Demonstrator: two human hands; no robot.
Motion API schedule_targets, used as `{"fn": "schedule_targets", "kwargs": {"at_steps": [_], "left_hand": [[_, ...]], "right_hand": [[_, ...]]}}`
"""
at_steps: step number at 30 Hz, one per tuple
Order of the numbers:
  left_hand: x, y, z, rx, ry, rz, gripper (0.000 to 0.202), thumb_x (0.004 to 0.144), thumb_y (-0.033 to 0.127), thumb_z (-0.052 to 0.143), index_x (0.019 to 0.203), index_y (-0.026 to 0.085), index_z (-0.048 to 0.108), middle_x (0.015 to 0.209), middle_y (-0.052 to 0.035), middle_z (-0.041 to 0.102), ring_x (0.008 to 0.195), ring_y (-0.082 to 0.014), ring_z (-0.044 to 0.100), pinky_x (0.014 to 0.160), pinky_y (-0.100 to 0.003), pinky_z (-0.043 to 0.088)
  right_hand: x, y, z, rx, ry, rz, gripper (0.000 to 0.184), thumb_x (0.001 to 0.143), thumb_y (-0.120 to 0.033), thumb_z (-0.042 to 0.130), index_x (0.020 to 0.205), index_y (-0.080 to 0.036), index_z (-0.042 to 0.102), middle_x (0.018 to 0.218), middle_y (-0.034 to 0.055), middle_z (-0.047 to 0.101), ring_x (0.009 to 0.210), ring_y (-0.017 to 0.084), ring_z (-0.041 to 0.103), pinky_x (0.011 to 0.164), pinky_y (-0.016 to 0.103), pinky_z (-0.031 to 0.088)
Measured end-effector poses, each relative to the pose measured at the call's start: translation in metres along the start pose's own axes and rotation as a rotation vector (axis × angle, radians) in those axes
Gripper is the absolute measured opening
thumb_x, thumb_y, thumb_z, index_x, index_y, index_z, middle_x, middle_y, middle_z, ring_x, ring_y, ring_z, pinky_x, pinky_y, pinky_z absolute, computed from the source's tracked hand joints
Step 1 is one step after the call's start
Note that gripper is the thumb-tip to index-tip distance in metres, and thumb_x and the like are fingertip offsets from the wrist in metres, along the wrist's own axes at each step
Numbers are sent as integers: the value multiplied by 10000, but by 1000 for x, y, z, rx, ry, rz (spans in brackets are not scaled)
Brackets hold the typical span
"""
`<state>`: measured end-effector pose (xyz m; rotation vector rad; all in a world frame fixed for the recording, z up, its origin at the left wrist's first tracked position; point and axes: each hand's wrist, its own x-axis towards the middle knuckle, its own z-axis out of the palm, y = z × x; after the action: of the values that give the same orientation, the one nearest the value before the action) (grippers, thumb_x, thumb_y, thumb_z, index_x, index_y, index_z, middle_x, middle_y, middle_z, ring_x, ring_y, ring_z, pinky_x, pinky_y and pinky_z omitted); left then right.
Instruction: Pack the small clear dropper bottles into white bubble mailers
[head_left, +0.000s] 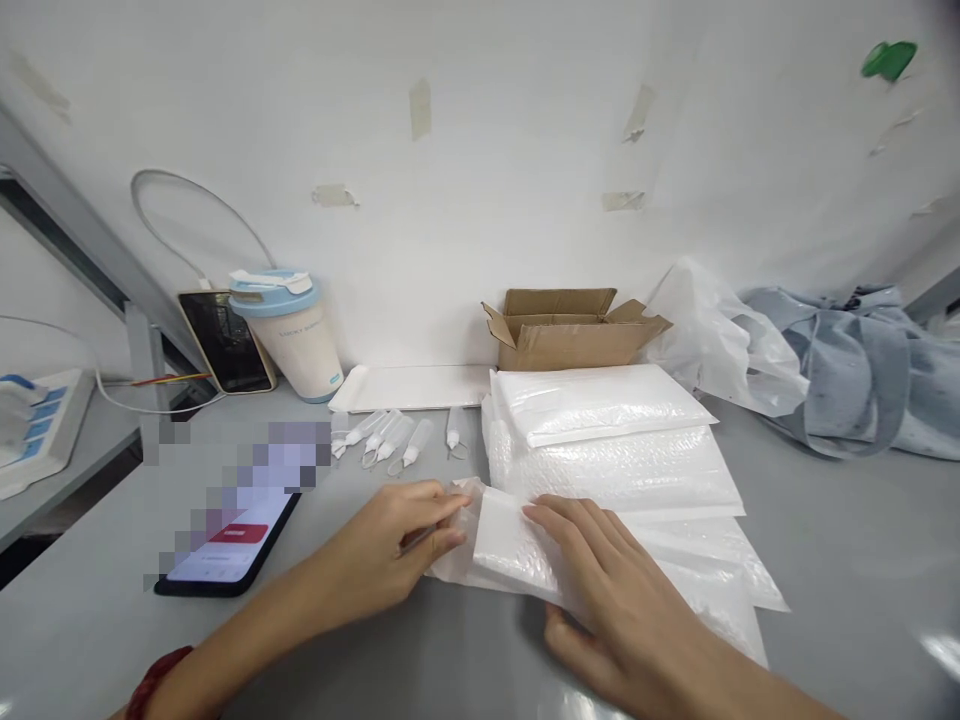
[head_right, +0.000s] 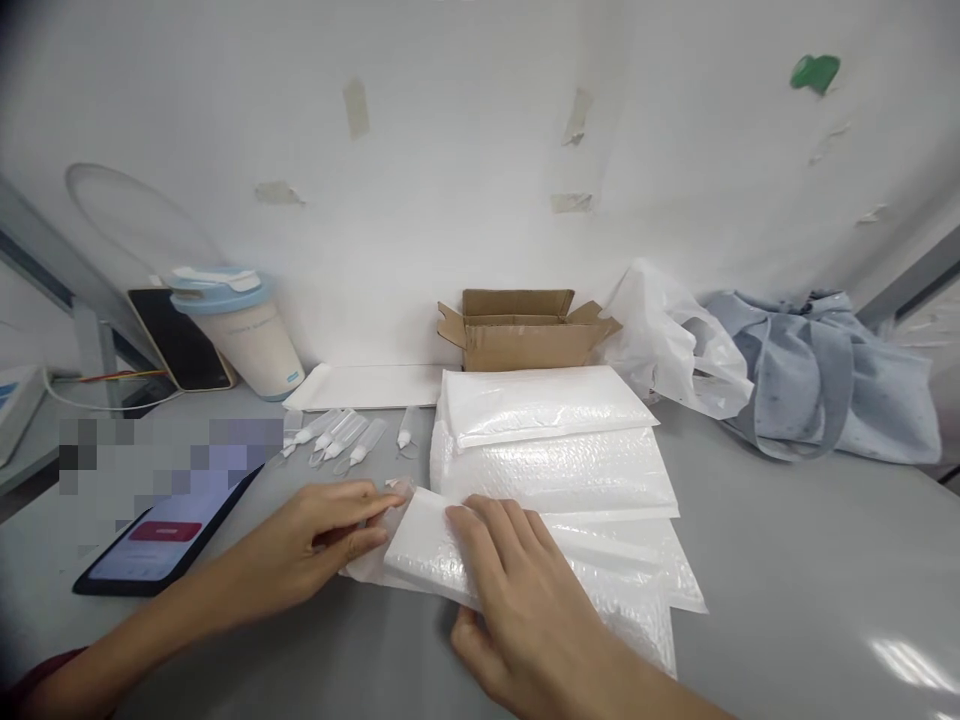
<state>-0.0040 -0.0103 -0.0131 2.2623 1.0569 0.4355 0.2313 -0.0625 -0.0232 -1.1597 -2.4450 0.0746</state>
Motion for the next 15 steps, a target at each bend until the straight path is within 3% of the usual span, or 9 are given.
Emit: {"fn": "schedule_targets", "kwargs": {"at_steps": [3, 7, 9, 12, 15], "left_hand": [[-1, -1, 6, 80, 35, 77, 305, 910, 255, 383, 846, 173, 668, 699, -15, 526, 634, -114, 489, 593, -220, 389], [0, 2, 1, -65, -61, 90, 296, 901, 267, 417, 785, 179, 675, 760, -21, 609, 654, -103, 538, 588, -195, 405], [1, 0, -7, -20, 27, 18, 306, 898, 295, 415, 758, 178, 660, 723, -12, 622, 630, -107, 537, 580, -205, 400], [1, -11, -18, 299, 294, -201, 345, 885, 351, 399, 672, 173, 604, 631, -9, 594, 577, -131, 503, 558, -251, 358], [2, -25, -22, 542, 263, -385, 315, 848, 380, 424, 670, 175, 582, 630, -31, 599, 575, -168, 519, 525, -270, 315]], "right_hand": [[-1, 0, 1, -4, -3, -2, 525, 693, -94, 455, 1215, -102, 395, 1159, 146, 500, 1026, 243, 460, 841, 395, 463], [-1, -1, 2, -7, -5, -3, 531, 684, -99, 454, 1212, -103, 395, 1168, 149, 497, 1033, 248, 460, 840, 396, 468], [-2, -1, 2, -10, 0, -6, 530, 687, -101, 450, 1213, -103, 395, 1167, 149, 499, 1034, 249, 462, 838, 395, 472], [-3, 0, 2, -23, 11, -15, 534, 698, -103, 442, 1229, -102, 385, 1174, 149, 501, 1033, 249, 466, 835, 400, 477], [-3, 0, 2, -40, 15, -22, 523, 704, -104, 444, 1224, -109, 395, 1171, 146, 509, 1037, 250, 471, 836, 402, 479]]}}
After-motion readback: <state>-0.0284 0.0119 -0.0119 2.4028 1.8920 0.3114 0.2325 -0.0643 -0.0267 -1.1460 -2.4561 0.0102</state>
